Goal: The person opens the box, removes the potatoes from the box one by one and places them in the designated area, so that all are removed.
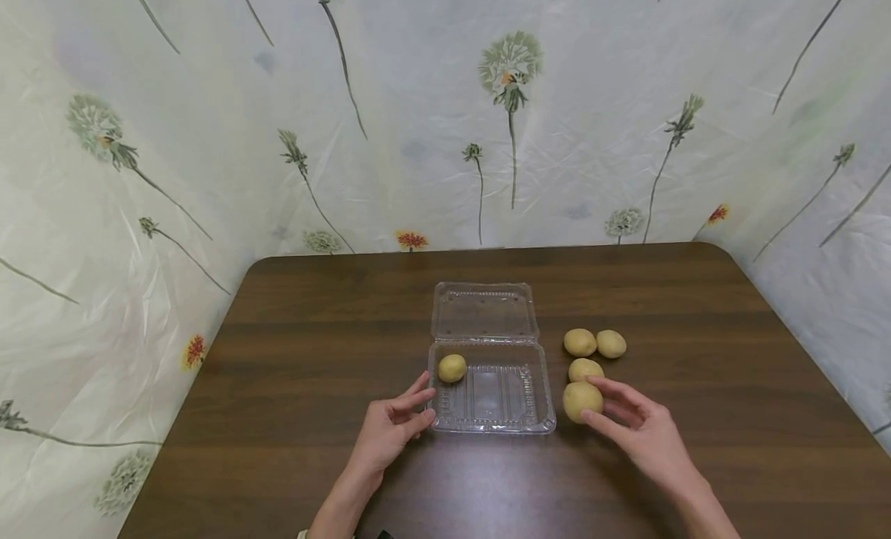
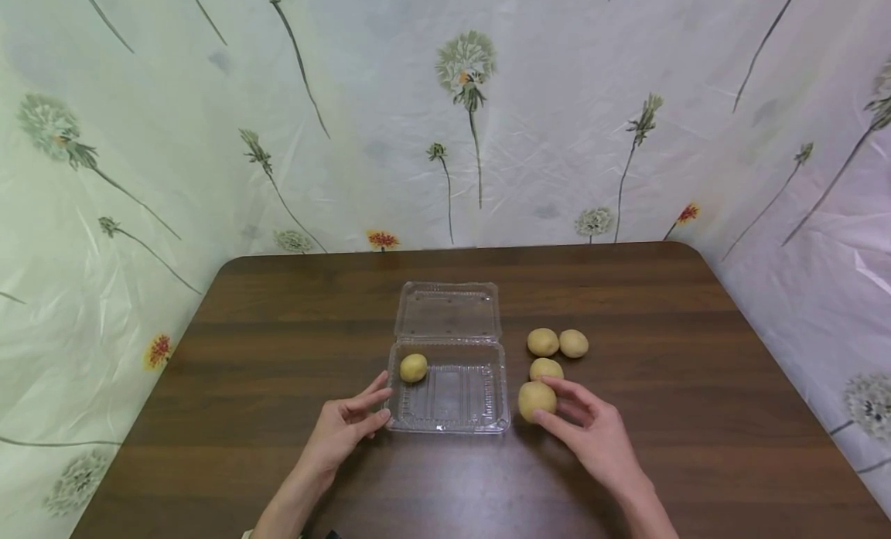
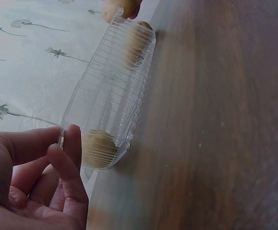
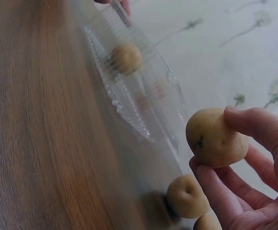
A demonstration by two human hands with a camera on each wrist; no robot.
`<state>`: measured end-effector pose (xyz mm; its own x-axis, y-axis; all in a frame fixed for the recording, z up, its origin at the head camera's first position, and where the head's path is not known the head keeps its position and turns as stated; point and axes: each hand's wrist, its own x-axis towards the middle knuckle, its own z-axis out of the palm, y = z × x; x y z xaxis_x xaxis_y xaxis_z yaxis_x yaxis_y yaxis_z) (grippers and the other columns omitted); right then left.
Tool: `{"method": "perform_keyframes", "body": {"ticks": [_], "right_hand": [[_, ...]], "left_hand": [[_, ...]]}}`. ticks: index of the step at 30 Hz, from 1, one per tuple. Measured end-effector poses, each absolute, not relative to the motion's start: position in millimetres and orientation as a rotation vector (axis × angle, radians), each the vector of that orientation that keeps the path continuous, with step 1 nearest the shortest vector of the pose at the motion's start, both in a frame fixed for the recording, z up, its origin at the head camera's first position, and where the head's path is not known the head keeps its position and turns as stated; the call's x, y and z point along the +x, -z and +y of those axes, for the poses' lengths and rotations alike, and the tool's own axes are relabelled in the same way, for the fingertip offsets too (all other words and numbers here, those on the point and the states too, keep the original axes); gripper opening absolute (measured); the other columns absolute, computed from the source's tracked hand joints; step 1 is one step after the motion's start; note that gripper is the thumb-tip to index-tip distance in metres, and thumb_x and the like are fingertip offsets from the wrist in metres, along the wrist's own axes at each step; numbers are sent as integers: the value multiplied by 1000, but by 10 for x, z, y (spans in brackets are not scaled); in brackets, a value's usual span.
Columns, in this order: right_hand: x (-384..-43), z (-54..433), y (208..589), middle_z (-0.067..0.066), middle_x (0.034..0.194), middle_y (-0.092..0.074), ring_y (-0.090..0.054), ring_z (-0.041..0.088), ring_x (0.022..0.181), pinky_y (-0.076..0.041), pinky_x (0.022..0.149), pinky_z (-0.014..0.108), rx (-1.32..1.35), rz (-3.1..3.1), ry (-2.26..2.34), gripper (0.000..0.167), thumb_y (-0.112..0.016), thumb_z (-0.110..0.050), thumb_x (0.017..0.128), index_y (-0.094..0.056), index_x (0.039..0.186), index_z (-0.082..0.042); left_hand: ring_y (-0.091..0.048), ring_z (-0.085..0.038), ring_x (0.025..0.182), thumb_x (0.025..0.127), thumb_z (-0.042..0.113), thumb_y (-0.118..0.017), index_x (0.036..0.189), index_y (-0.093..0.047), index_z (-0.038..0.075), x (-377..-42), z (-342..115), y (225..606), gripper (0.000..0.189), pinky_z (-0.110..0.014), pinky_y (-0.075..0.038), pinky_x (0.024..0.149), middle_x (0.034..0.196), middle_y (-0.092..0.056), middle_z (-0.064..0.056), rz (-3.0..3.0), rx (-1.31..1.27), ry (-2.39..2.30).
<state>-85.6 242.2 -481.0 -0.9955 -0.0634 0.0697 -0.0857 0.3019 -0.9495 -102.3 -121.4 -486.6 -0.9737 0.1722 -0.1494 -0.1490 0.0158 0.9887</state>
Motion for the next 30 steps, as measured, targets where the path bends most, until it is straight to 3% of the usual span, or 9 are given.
{"method": "perform_keyframes", "body": {"ticks": [12,17,30], "right_hand": [[-821,2492,4779,9,139,-51,-60,2,108,-50,81,21,70,-2577,-1769,51,-72,-21,91,-55,137,-10],[-827,2515,4769,12,140,-50,-60,1,108,-50,81,20,64,-2584,-1756,52,-72,-22,91,-54,138,-10],[-851,2647,4770,-1,135,-57,-61,1,106,-49,80,17,-8,-2577,-1730,54,-72,-22,91,-53,139,-8]], "left_hand": [[-58,-13,84,89,5,-71,123,-65,-1,-1018,-1217,4870,36,-20,-44,61,144,-49,-2,2071,10,-2049],[-58,-15,94,89,6,-71,124,-66,0,-1018,-1221,4873,36,-20,-45,62,144,-48,-1,2070,-2,-2044],[-58,-10,81,89,6,-71,124,-64,-2,-1030,-1227,4875,37,-20,-45,62,145,-48,-3,2052,19,-2057]]}}
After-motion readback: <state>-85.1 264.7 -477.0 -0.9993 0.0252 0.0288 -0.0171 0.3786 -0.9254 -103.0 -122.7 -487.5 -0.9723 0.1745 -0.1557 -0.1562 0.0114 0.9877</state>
